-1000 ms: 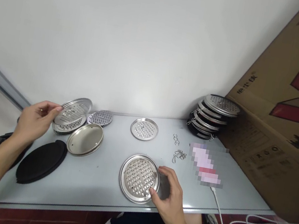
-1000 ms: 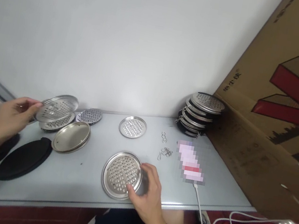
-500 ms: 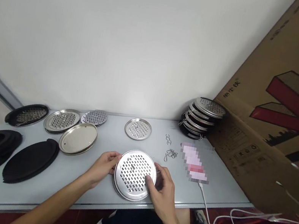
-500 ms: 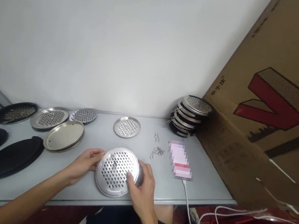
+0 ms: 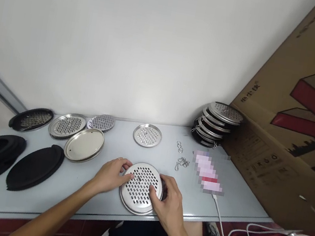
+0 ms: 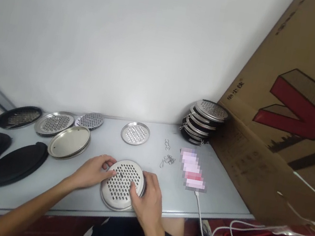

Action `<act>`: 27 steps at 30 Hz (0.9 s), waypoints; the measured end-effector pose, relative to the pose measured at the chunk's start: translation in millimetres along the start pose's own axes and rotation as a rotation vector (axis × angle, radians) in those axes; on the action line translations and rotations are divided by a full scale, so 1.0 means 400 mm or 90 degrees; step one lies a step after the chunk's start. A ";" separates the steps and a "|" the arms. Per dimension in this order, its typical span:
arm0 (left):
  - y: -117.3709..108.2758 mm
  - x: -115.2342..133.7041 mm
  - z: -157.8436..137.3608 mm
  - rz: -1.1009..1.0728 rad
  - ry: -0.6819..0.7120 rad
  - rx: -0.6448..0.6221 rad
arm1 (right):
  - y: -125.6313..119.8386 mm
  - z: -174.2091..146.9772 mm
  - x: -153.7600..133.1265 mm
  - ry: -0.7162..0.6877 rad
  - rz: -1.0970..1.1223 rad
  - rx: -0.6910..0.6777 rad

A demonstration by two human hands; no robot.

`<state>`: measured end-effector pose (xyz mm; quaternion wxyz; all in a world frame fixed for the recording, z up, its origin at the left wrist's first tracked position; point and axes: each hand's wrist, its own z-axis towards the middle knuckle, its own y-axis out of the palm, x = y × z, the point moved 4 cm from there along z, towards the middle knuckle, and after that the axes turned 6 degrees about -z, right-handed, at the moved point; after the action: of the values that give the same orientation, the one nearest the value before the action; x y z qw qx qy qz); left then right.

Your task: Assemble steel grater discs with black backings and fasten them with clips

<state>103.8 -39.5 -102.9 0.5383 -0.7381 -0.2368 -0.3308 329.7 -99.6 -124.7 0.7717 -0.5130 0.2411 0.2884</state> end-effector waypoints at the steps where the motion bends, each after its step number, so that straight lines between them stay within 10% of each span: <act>1: 0.001 0.005 0.001 0.001 -0.008 -0.006 | 0.000 0.001 0.002 0.005 0.002 -0.006; 8: 0.011 0.013 -0.005 -0.081 -0.007 -0.039 | -0.019 0.016 0.023 0.104 0.093 -0.034; 17: 0.065 0.036 -0.028 -0.509 0.007 -0.054 | -0.031 -0.001 -0.001 0.309 0.581 -0.146; 27: 0.096 0.020 -0.103 -0.480 -0.044 -0.126 | -0.010 -0.058 -0.026 0.398 0.680 -0.110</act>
<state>126.8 -90.5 -113.3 0.2971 -0.6583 -0.4761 -0.5016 323.4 -124.7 -123.4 0.3693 -0.4425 0.6547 0.4891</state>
